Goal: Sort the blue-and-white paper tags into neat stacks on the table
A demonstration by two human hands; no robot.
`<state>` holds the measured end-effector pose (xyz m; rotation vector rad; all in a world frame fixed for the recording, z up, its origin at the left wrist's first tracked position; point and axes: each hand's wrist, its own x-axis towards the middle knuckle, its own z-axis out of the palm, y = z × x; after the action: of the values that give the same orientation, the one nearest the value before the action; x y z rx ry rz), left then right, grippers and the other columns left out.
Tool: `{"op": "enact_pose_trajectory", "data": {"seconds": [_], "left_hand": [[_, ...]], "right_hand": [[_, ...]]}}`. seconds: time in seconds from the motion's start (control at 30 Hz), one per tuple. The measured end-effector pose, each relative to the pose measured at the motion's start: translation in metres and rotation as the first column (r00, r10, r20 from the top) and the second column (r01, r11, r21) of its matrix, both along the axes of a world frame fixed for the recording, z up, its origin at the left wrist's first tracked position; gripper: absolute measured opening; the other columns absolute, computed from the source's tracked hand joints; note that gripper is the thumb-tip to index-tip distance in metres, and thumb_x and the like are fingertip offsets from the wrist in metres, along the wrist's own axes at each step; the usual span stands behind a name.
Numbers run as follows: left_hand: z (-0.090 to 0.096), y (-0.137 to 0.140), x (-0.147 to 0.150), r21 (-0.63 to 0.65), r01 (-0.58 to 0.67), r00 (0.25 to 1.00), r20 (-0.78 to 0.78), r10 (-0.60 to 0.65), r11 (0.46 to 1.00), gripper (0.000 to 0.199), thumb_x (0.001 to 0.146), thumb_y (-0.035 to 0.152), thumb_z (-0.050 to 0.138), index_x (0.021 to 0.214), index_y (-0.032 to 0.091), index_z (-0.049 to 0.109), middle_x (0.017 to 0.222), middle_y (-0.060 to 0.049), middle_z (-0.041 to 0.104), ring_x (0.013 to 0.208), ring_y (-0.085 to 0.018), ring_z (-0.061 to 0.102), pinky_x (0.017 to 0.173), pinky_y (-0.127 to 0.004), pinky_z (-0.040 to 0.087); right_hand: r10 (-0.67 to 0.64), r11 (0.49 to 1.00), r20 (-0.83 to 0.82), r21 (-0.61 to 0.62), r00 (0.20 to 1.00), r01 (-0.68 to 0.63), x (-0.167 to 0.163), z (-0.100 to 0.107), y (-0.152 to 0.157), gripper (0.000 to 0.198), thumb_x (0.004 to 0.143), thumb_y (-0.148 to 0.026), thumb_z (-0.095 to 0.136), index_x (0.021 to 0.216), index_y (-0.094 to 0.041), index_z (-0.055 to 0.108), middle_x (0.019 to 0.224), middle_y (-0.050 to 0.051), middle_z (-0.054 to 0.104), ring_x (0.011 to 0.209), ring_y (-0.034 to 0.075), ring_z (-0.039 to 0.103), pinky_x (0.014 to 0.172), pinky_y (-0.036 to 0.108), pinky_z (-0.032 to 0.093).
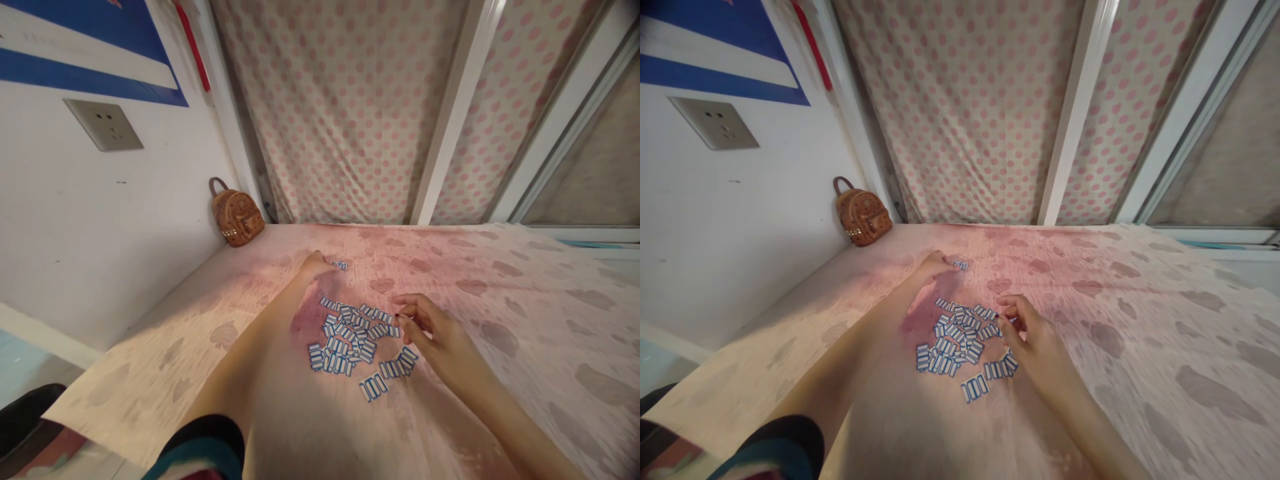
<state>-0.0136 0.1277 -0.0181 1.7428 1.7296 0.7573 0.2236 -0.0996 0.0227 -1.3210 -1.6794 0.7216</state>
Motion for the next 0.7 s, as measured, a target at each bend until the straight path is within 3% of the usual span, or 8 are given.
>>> {"op": "enact_pose_trajectory", "data": {"seconds": [0.07,0.13,0.5,0.7], "left_hand": [[0.0018,-0.0007,0.0009,0.011,0.021,0.988,-0.155,-0.019,1.0,0.051,0.057,0.044,0.086,0.089,0.016,0.059,0.081,-0.005,0.067,0.072,-0.019,0.061,0.058,-0.025,0.037],[0.0037,-0.0018,0.0025,0.015,0.03,0.977,-0.212,-0.026,0.999,0.053,0.059,0.047,0.084,0.094,0.016,0.059,0.089,-0.007,0.069,0.077,-0.02,0.063,0.059,-0.025,0.037],[0.004,-0.0033,0.0071,0.008,-0.014,0.972,-0.233,0.015,1.0,0.049,0.063,0.05,0.081,0.094,0.018,0.06,0.094,-0.009,0.071,0.083,-0.022,0.065,0.062,-0.026,0.038],[0.0032,-0.0065,0.0097,0.126,0.075,0.972,-0.232,-0.044,0.989,0.051,0.067,0.044,0.08,0.108,0.02,0.064,0.104,-0.009,0.067,0.087,-0.021,0.063,0.069,-0.026,0.042]], "right_hand": [[-0.005,1.0,0.004,0.012,1.0,0.005,0.0004,-0.001,0.0008,0.025,0.092,-0.041,0.049,0.108,-0.024,0.053,0.083,0.004,0.065,0.067,0.017,0.063,0.062,0.032,0.052],[-0.006,1.0,0.014,0.017,1.0,0.006,0.0009,-0.0023,0.0017,0.025,0.092,-0.041,0.049,0.109,-0.024,0.053,0.084,0.004,0.065,0.067,0.017,0.063,0.062,0.032,0.052],[-0.009,1.0,0.056,0.019,0.998,0.008,0.0015,-0.0041,0.0018,0.026,0.093,-0.041,0.048,0.112,-0.024,0.053,0.088,0.005,0.066,0.07,0.018,0.064,0.064,0.032,0.052],[-0.03,0.999,0.077,0.024,0.997,0.029,-0.0013,0.0013,-0.0002,0.028,0.091,-0.041,0.048,0.111,-0.024,0.055,0.084,0.004,0.066,0.068,0.019,0.065,0.062,0.033,0.051]]}}
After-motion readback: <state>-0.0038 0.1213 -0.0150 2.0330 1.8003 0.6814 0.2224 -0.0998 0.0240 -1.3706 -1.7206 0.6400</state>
